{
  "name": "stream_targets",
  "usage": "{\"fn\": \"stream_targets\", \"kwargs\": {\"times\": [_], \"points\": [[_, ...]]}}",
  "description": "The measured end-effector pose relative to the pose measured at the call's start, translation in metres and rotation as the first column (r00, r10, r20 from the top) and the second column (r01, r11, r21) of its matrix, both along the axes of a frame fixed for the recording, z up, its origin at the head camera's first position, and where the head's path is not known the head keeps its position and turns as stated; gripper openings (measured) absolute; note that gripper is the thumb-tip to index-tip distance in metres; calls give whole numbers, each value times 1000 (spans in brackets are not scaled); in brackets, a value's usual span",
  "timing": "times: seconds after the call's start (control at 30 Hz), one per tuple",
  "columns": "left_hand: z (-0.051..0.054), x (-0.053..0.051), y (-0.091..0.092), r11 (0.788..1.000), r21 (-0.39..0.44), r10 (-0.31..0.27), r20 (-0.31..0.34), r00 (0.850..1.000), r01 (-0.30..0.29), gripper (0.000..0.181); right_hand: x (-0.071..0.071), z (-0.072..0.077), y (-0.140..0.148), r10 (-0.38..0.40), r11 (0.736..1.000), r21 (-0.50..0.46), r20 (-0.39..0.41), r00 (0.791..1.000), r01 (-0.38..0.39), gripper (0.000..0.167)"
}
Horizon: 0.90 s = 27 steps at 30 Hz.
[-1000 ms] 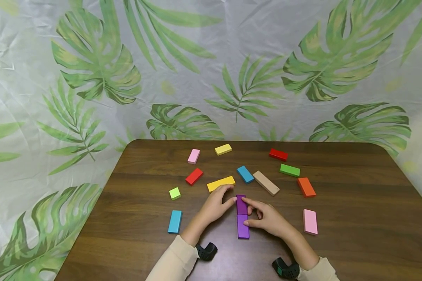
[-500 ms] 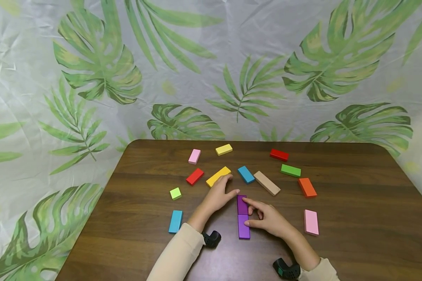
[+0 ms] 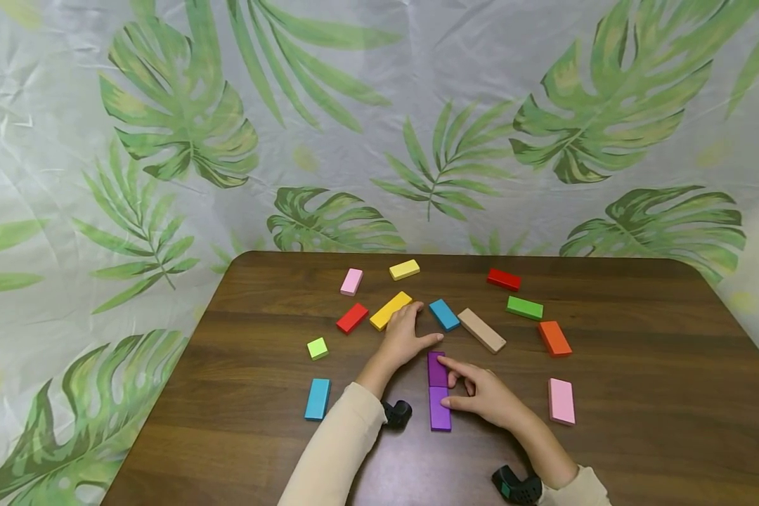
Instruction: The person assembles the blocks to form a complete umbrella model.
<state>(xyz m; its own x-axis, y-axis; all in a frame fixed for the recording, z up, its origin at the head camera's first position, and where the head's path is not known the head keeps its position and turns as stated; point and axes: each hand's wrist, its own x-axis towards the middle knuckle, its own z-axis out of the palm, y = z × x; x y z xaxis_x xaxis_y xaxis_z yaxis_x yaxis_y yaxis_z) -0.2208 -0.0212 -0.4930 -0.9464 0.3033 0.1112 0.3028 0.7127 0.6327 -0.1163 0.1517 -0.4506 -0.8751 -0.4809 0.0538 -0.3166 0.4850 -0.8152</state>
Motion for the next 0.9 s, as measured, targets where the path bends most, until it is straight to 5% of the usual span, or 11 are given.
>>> {"fn": "stream_targets", "kwargs": {"times": [0.17,0.47,0.9], "points": [[-1,-3,6,997,-77,30,-9,1000,-30,76,-1,-3,1,7,1000,-9,-4,1000,-7,60],[0,-5,17,989,-119,92,5,996,-91,78,-12,-41,10,-3,1000,-5,-45,999,3,64],[0,-4,22,983,-118,138,-27,990,-141,65,-10,-35,7,-6,1000,-10,-31,1000,6,63]]}}
